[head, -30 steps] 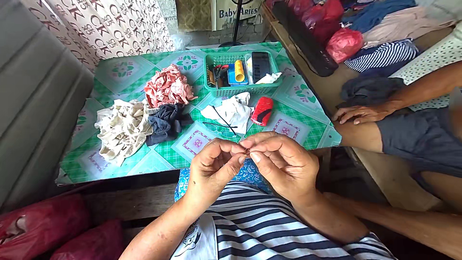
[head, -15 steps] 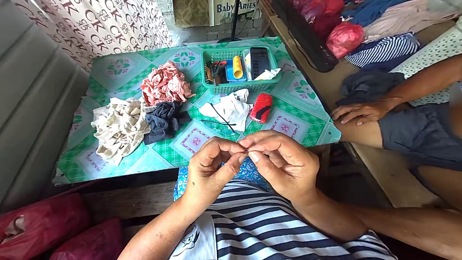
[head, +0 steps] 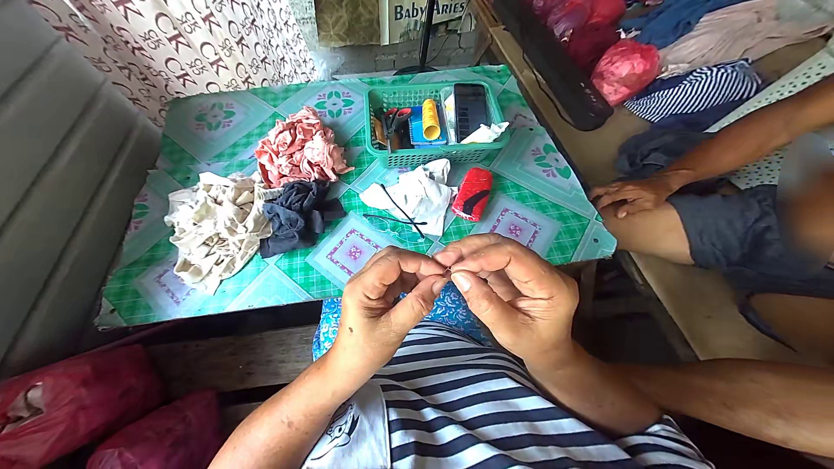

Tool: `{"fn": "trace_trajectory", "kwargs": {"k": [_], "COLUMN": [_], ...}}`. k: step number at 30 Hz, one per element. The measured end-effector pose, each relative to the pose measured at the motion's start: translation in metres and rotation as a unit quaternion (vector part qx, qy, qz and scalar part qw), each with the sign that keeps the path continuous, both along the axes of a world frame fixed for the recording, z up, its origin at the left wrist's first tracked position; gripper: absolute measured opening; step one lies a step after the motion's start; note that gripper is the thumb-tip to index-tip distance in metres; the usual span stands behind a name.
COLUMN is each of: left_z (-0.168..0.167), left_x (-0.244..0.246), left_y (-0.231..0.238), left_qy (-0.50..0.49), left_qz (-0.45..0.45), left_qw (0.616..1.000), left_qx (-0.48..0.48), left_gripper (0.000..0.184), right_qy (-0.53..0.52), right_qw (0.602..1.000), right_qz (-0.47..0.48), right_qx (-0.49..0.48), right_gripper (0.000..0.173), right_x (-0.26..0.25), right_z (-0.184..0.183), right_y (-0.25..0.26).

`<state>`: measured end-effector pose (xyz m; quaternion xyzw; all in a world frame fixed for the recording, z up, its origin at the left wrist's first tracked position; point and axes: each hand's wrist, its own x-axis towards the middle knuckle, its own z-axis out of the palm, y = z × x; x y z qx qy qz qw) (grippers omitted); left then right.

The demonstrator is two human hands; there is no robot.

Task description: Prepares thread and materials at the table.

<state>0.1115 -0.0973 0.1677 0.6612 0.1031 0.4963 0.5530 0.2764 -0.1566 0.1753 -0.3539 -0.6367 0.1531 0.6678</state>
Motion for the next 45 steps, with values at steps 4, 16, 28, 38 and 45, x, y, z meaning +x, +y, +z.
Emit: {"fn": "trace_trajectory", "kwargs": {"k": [4, 16, 28, 38, 45], "left_z": [-0.0002, -0.0009, -0.0021, -0.0033, -0.0021], "left_x": [0.0001, 0.0006, 0.0010, 0.0009, 0.0002], "left_y": [-0.0001, -0.0006, -0.0004, -0.0002, -0.0006], "left_qy": [-0.001, 0.014, 0.012, 0.006, 0.018], "left_qz": [-0.003, 0.001, -0.010, -0.019, -0.012], "left_qw": [1.000, 1.000, 1.000, 1.000, 1.000], "left_qx": [-0.001, 0.016, -0.002, -0.015, -0.007], "left_gripper": [0.008, 0.008, 0.008, 0.009, 0.009], "right_qy": [-0.001, 0.000, 0.022, 0.015, 0.006], "right_qw": [1.000, 1.000, 1.000, 1.000, 1.000], "right_qz": [0.005, 0.000, 0.009, 0.011, 0.007], "right_qx": [0.001, -0.004, -0.012, -0.014, -0.013], "right_gripper": [0.009, 0.006, 0.009, 0.008, 0.008], "right_x": [0.0008, 0.0017, 0.0019, 0.0033, 0.0040], "right_z": [-0.0002, -0.0018, -0.0045, -0.0053, -0.0050], "right_y": [-0.0001, -0.0010, -0.0021, -0.0026, -0.0019]}}
